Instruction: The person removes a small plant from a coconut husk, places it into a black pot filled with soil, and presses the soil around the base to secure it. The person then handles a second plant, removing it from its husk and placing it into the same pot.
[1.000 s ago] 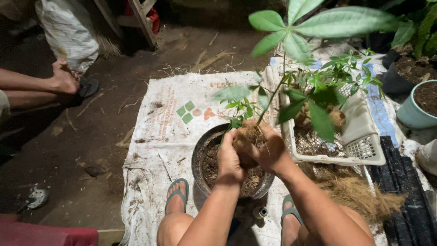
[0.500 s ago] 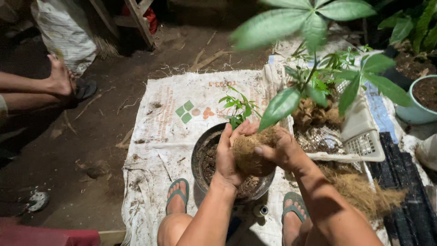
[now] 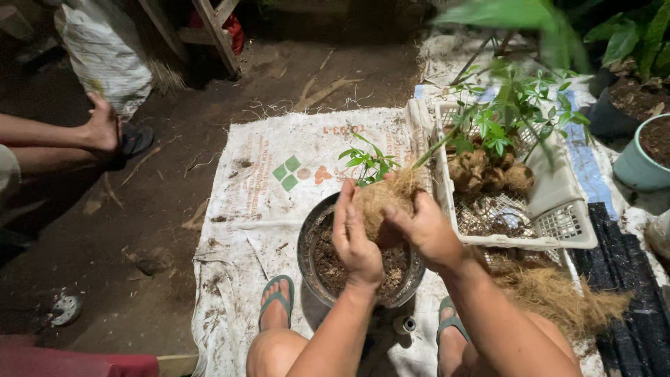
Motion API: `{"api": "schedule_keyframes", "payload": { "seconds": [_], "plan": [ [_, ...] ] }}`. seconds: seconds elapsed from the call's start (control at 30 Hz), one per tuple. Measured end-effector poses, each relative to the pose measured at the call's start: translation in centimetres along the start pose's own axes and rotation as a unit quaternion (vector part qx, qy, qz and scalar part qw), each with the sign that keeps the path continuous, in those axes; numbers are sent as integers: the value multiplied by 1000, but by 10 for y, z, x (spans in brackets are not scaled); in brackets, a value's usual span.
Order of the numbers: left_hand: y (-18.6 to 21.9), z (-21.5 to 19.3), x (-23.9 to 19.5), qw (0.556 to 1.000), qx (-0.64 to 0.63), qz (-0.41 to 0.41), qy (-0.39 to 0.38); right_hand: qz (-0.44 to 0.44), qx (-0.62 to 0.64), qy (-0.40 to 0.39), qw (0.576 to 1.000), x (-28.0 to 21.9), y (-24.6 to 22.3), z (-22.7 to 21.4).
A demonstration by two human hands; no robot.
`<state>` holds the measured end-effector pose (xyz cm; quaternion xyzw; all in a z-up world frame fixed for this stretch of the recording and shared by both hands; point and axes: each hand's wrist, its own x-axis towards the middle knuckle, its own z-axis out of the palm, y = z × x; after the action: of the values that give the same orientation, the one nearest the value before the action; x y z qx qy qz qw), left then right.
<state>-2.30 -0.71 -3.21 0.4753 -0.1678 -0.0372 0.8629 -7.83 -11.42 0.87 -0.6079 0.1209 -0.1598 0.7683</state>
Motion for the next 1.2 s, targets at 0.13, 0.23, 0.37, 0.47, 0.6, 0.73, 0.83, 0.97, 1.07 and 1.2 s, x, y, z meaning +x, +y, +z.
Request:
{"api": "schedule_keyframes", "payload": {
  "seconds": [0.13, 0.23, 0.37, 0.47, 0.6, 0.73, 0.83, 0.97, 1.07, 1.2],
  "plan": [
    [13, 1, 7, 954, -204, -220, 25, -12, -4, 30, 999, 1, -1, -5],
    [26, -1, 14, 903, -213, -372, 27, 15, -129, -35, 991, 0, -3, -13],
    [30, -7, 16, 908, -141, -393, 29, 112, -160, -40, 980, -1, 5, -9],
    [21, -9, 12, 912, -69, -403, 29, 58, -203, -104, 972, 1, 10, -15],
    [6, -11, 11, 912, -196, -361, -3, -27, -231, -95, 968, 6, 11, -27],
    [-2, -12, 6, 859, -309, -401, -71, -75, -279, -41, 957, -1, 3, -30],
    [-4, -11, 0, 898, -233, -371, -42, -7, -265, -16, 964, -1, -3, -17],
    [-19, 2, -11, 967, -70, -223, 102, -24, -277, 60, 959, -1, 11, 10],
    [-23, 11, -23, 978, -50, -145, 141, -28, -132, 30, 990, 1, 18, 9],
    [-11, 15, -29, 988, 62, -84, 110, -95, -147, -35, 984, 7, 13, -10]
  ]
}}
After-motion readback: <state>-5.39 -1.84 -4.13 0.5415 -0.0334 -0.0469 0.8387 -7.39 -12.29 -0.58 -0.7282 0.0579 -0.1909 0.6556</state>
